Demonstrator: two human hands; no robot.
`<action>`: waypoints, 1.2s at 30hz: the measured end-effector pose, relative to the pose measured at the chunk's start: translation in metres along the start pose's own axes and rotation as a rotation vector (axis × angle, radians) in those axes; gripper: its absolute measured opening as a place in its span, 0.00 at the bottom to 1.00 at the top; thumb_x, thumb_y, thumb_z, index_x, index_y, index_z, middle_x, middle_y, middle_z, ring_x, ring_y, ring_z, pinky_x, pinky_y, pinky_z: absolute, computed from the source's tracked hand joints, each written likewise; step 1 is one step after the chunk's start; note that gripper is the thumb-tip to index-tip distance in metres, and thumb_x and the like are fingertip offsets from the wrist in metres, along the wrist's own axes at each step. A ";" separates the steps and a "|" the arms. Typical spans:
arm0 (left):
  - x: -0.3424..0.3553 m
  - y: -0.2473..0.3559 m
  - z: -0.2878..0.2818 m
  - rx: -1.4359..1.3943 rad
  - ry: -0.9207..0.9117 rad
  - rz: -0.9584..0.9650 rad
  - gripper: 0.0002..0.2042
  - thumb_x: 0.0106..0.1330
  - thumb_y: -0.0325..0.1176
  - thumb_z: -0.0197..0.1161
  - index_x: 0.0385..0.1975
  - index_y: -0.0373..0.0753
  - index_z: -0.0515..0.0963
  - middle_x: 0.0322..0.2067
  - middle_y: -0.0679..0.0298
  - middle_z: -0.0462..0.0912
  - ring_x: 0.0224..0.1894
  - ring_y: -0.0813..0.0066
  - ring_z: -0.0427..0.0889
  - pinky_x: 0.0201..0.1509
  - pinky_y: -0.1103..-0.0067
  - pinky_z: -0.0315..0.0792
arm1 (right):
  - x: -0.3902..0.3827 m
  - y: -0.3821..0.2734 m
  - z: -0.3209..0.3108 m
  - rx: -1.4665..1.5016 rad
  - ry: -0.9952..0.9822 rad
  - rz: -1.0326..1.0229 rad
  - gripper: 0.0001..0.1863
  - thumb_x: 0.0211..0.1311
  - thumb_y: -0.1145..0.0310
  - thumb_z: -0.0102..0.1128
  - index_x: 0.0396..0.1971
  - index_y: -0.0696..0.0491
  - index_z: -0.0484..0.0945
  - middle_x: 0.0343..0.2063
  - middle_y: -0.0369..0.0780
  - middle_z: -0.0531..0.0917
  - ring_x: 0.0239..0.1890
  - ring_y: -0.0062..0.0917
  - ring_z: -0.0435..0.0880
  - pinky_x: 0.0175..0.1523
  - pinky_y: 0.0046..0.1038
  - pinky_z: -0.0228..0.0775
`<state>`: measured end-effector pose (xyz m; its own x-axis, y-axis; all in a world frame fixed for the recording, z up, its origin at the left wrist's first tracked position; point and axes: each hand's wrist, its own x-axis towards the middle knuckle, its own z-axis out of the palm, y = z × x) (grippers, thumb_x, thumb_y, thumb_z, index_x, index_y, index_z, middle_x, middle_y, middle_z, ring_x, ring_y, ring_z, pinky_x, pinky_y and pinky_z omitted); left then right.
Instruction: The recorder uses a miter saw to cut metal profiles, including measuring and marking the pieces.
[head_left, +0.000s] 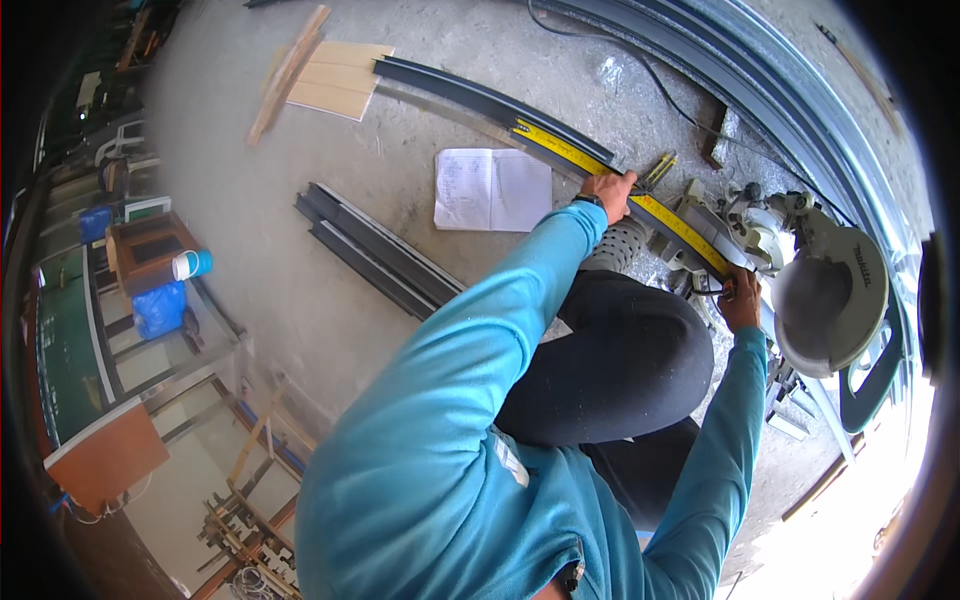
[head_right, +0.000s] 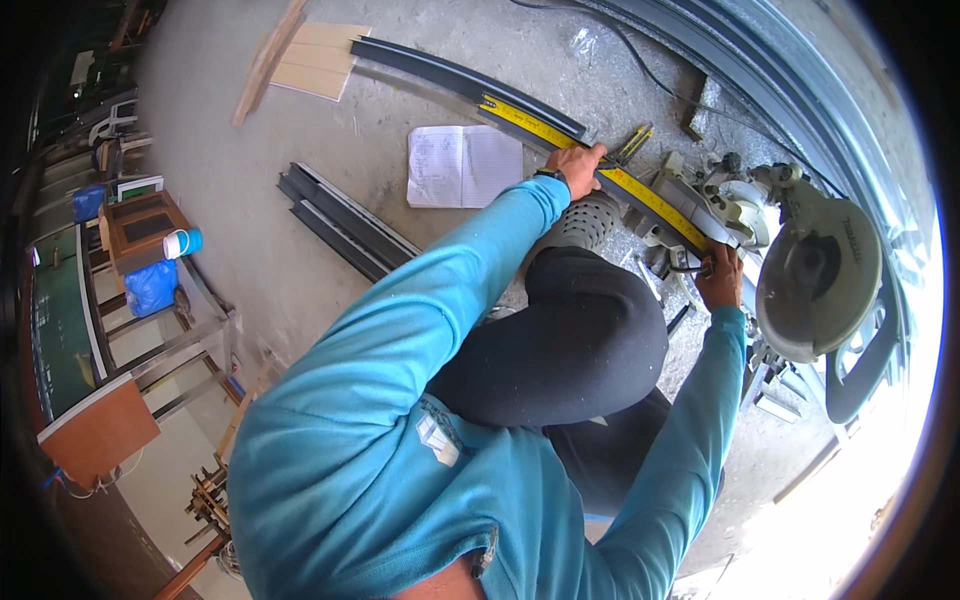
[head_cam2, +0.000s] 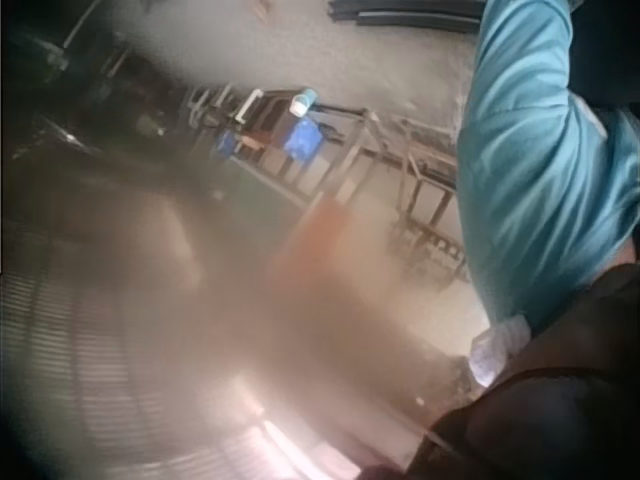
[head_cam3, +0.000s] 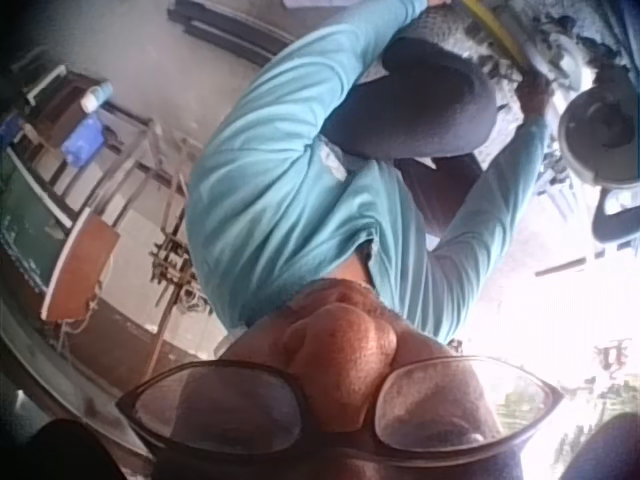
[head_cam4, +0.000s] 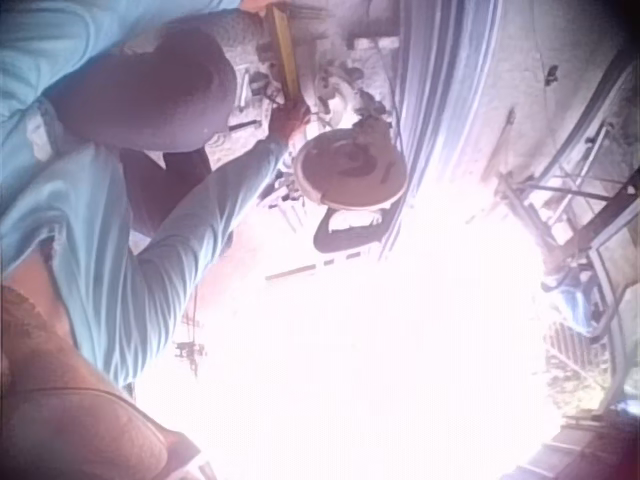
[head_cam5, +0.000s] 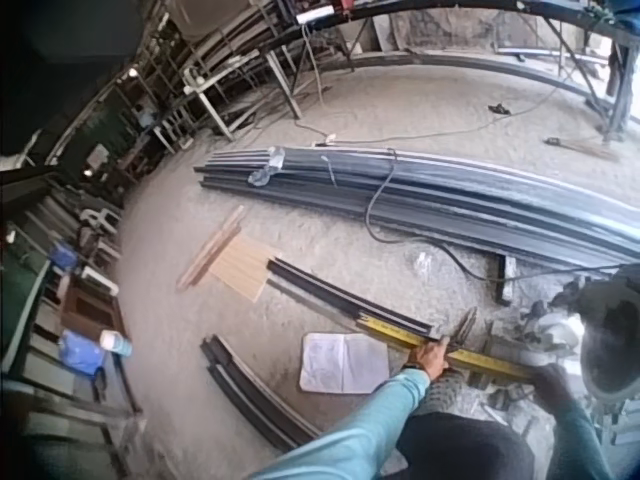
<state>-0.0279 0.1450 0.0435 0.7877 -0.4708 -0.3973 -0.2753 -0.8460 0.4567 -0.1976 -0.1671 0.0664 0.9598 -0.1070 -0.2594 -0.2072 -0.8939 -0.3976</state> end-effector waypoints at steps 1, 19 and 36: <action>-0.003 -0.002 0.001 -0.003 -0.016 -0.008 0.26 0.55 0.37 0.70 0.53 0.42 0.68 0.42 0.50 0.81 0.48 0.51 0.79 0.50 0.62 0.73 | -0.002 -0.003 0.002 -0.005 0.004 0.004 0.22 0.54 0.76 0.54 0.51 0.48 0.73 0.45 0.45 0.76 0.49 0.46 0.73 0.56 0.43 0.65; -0.002 0.006 0.001 0.075 -0.045 -0.001 0.26 0.57 0.38 0.69 0.53 0.40 0.66 0.38 0.49 0.82 0.45 0.50 0.81 0.46 0.62 0.74 | -0.002 0.002 0.004 -0.030 -0.010 0.030 0.23 0.53 0.75 0.55 0.52 0.49 0.73 0.48 0.46 0.75 0.50 0.47 0.71 0.57 0.43 0.64; 0.000 0.002 0.002 0.054 -0.039 0.025 0.26 0.57 0.37 0.68 0.53 0.38 0.65 0.38 0.48 0.82 0.44 0.48 0.81 0.46 0.61 0.74 | -0.001 0.004 0.003 -0.020 -0.009 -0.010 0.24 0.51 0.75 0.56 0.52 0.48 0.73 0.47 0.45 0.75 0.50 0.46 0.72 0.56 0.43 0.65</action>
<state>-0.0292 0.1429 0.0425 0.7586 -0.5001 -0.4176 -0.3243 -0.8457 0.4238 -0.1999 -0.1689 0.0627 0.9600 -0.0941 -0.2636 -0.1936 -0.9034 -0.3825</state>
